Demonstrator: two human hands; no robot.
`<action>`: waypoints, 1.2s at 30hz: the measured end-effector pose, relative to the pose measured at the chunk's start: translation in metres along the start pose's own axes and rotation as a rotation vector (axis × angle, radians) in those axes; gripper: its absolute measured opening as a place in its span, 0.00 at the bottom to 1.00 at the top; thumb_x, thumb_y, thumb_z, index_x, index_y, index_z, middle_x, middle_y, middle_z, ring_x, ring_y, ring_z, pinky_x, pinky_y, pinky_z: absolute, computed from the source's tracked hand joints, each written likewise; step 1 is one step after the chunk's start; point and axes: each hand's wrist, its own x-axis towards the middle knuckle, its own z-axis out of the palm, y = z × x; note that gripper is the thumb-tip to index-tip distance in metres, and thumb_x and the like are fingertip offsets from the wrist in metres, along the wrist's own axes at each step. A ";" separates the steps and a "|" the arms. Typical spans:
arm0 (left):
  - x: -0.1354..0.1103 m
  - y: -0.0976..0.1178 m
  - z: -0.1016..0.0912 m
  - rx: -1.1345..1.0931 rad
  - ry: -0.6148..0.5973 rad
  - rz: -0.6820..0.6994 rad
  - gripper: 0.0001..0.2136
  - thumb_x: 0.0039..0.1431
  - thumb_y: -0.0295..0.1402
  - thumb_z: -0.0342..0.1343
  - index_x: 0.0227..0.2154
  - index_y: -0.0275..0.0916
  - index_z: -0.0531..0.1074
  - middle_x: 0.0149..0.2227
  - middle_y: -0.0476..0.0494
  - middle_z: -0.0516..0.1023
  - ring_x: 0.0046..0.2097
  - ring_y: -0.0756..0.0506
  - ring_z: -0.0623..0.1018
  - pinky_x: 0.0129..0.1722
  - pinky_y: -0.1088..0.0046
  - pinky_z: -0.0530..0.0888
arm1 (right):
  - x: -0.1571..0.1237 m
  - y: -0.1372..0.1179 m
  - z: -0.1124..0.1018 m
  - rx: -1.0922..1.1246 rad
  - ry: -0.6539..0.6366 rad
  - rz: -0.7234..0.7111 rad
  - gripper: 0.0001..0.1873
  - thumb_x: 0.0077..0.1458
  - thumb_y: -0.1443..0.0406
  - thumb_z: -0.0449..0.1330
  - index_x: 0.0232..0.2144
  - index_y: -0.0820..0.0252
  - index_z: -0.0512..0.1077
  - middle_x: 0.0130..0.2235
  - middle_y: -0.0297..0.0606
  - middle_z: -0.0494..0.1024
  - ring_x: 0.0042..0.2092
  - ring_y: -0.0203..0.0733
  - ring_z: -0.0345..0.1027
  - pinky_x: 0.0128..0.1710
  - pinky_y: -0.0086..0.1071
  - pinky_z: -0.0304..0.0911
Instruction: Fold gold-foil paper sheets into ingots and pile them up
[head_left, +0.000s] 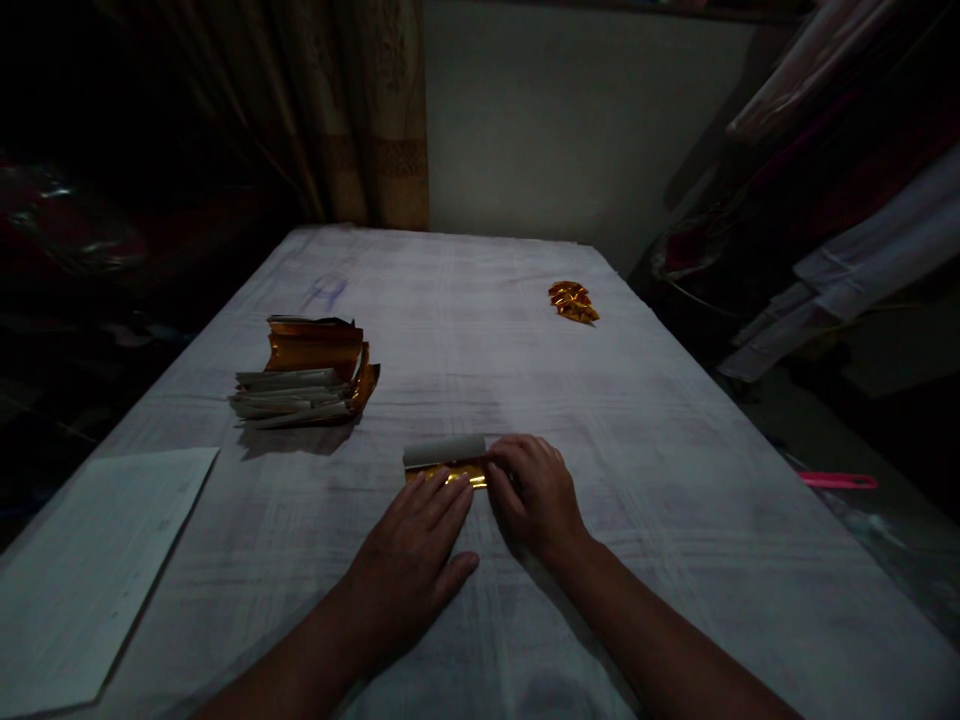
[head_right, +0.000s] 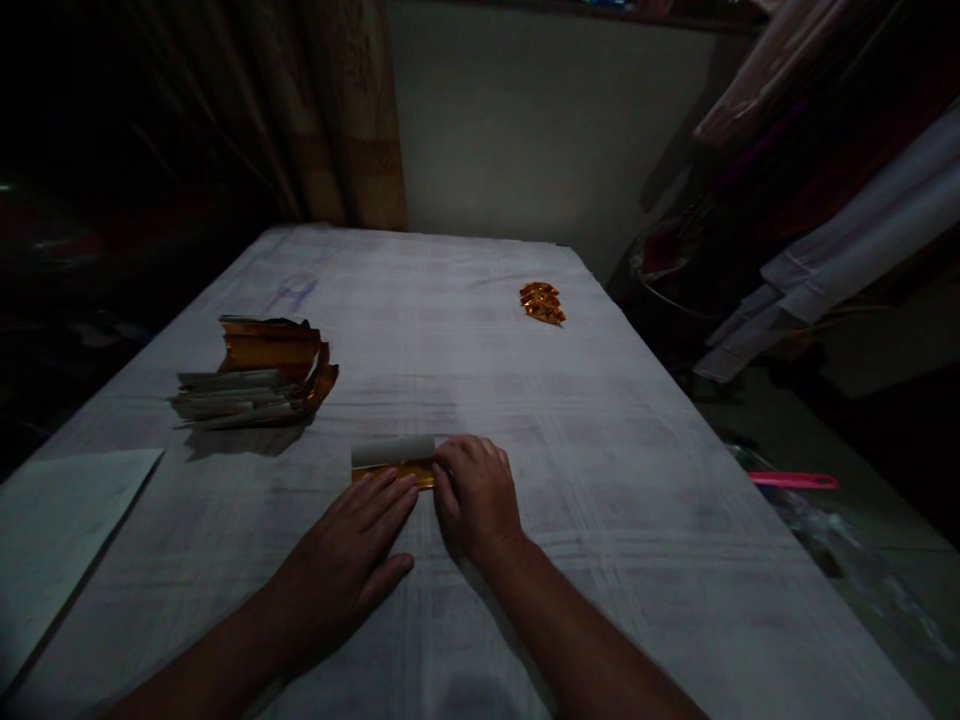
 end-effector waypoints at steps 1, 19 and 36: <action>0.000 0.000 0.000 0.000 -0.002 0.000 0.27 0.72 0.41 0.47 0.68 0.34 0.56 0.67 0.36 0.67 0.68 0.38 0.64 0.66 0.52 0.66 | -0.002 -0.002 -0.003 -0.002 -0.007 -0.042 0.09 0.65 0.68 0.54 0.40 0.57 0.75 0.40 0.40 0.80 0.42 0.46 0.71 0.43 0.39 0.62; -0.003 -0.005 -0.009 -0.028 0.044 -0.065 0.22 0.69 0.38 0.51 0.63 0.37 0.64 0.60 0.35 0.73 0.62 0.36 0.71 0.61 0.50 0.72 | -0.012 -0.013 -0.012 -0.196 -0.228 -0.204 0.14 0.65 0.65 0.56 0.50 0.60 0.75 0.52 0.43 0.80 0.50 0.51 0.68 0.48 0.45 0.63; -0.014 -0.016 -0.005 0.135 0.027 -0.029 0.25 0.72 0.47 0.44 0.64 0.38 0.63 0.64 0.37 0.71 0.64 0.37 0.70 0.63 0.53 0.66 | -0.023 -0.040 -0.016 -0.319 -0.463 -0.068 0.30 0.65 0.47 0.56 0.64 0.52 0.66 0.65 0.55 0.66 0.64 0.63 0.58 0.57 0.56 0.56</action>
